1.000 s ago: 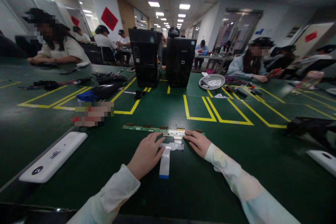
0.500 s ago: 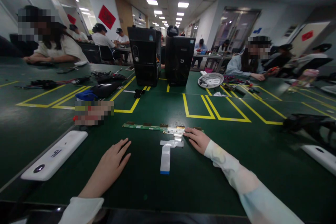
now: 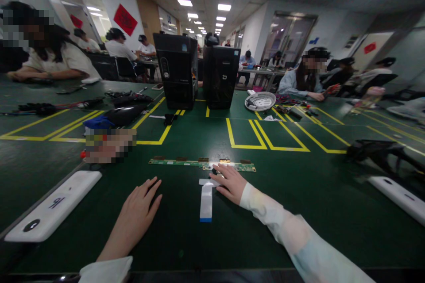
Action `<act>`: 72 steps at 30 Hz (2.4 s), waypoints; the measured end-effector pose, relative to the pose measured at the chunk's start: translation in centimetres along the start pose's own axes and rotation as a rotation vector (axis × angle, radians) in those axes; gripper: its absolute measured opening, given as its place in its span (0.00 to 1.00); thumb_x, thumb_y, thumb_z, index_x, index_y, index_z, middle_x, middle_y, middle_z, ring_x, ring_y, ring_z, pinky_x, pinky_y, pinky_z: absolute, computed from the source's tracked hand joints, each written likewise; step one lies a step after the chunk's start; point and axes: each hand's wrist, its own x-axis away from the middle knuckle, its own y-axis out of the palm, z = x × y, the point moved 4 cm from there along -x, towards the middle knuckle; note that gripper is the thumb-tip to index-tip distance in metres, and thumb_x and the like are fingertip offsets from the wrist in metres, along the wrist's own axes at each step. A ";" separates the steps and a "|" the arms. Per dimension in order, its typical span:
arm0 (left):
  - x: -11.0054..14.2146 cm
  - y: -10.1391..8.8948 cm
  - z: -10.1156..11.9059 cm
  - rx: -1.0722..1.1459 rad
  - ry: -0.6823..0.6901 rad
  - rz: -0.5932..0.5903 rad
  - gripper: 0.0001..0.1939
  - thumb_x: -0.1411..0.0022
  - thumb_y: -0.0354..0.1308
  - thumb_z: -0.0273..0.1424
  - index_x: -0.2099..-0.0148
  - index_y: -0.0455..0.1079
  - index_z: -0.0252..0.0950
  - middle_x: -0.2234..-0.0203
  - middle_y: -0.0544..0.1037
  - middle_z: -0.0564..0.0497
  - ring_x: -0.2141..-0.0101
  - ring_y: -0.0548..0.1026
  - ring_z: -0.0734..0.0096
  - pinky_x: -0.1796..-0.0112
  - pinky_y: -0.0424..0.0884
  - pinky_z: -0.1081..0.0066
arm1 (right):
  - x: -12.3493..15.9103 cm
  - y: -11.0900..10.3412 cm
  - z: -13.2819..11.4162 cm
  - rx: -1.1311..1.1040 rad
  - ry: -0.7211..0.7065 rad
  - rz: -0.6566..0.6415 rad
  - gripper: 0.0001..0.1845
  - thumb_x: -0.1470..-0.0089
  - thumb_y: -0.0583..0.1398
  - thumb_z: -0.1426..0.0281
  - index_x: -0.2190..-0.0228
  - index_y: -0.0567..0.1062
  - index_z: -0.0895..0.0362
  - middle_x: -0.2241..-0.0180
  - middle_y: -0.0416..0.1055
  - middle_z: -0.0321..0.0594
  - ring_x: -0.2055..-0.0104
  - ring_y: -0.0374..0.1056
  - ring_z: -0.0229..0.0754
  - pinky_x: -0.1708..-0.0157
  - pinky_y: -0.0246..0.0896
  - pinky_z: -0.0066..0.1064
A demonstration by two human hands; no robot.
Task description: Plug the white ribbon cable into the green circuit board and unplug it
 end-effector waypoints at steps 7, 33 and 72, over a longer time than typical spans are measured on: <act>-0.1 -0.5 0.6 -0.006 -0.009 -0.018 0.27 0.34 0.41 0.41 0.40 0.65 0.33 0.41 0.67 0.40 0.43 0.66 0.53 0.43 0.60 0.51 | 1.1 -0.4 0.2 -0.047 0.036 -0.064 0.25 0.39 0.54 0.64 0.42 0.65 0.55 0.37 0.56 0.50 0.35 0.49 0.50 0.39 0.48 0.53; 0.1 0.7 -0.4 -0.023 0.033 -0.022 0.30 0.34 0.41 0.44 0.39 0.63 0.32 0.40 0.66 0.38 0.42 0.66 0.50 0.43 0.61 0.48 | 27.0 -6.0 7.7 0.098 0.648 0.166 0.31 0.39 0.47 0.53 0.44 0.69 0.59 0.39 0.60 0.47 0.37 0.54 0.50 0.39 0.53 0.47; 0.2 1.2 -1.1 -0.016 0.008 -0.021 0.30 0.35 0.40 0.46 0.39 0.63 0.35 0.40 0.66 0.41 0.42 0.66 0.52 0.42 0.60 0.50 | 24.0 -9.8 24.9 0.409 1.383 0.017 0.28 0.41 0.48 0.56 0.48 0.73 0.57 0.41 0.62 0.52 0.44 0.62 0.61 0.52 0.63 0.55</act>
